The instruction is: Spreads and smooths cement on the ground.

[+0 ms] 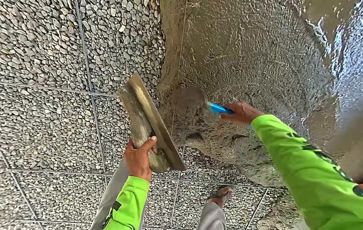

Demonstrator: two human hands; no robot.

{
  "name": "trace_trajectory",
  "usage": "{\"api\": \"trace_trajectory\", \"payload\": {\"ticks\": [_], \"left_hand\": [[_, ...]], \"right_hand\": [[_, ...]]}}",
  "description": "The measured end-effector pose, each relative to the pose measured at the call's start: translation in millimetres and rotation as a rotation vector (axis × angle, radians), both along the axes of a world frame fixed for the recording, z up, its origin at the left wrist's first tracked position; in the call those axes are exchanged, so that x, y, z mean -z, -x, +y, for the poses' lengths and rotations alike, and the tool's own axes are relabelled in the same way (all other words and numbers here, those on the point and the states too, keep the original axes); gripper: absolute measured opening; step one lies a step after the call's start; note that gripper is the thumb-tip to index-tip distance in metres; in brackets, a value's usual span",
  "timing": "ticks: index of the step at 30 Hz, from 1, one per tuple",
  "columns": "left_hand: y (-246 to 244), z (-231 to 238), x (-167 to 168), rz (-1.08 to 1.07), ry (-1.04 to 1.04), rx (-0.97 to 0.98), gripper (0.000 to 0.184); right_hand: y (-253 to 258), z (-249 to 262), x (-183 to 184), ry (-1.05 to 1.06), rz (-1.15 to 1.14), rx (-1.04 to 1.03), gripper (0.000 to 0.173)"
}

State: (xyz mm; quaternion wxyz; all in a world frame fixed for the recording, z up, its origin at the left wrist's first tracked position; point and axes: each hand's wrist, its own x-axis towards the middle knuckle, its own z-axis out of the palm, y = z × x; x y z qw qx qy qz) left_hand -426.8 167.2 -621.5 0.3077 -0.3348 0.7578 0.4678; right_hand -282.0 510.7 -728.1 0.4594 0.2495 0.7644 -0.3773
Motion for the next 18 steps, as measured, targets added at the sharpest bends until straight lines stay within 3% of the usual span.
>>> {"api": "trace_trajectory", "payload": {"ticks": [8, 14, 18], "left_hand": [[1, 4, 0, 0.015, 0.000, -0.013, 0.042], [-10, 5, 3, 0.016, 0.005, 0.031, 0.040], [-20, 6, 5, 0.016, 0.004, 0.057, 0.041]], "right_hand": [[40, 26, -18, -0.193, 0.112, 0.326, 0.043], [22, 0, -8, -0.275, 0.244, 0.085, 0.034], [-20, -31, -10, -0.323, 0.224, -0.020, 0.045]]}}
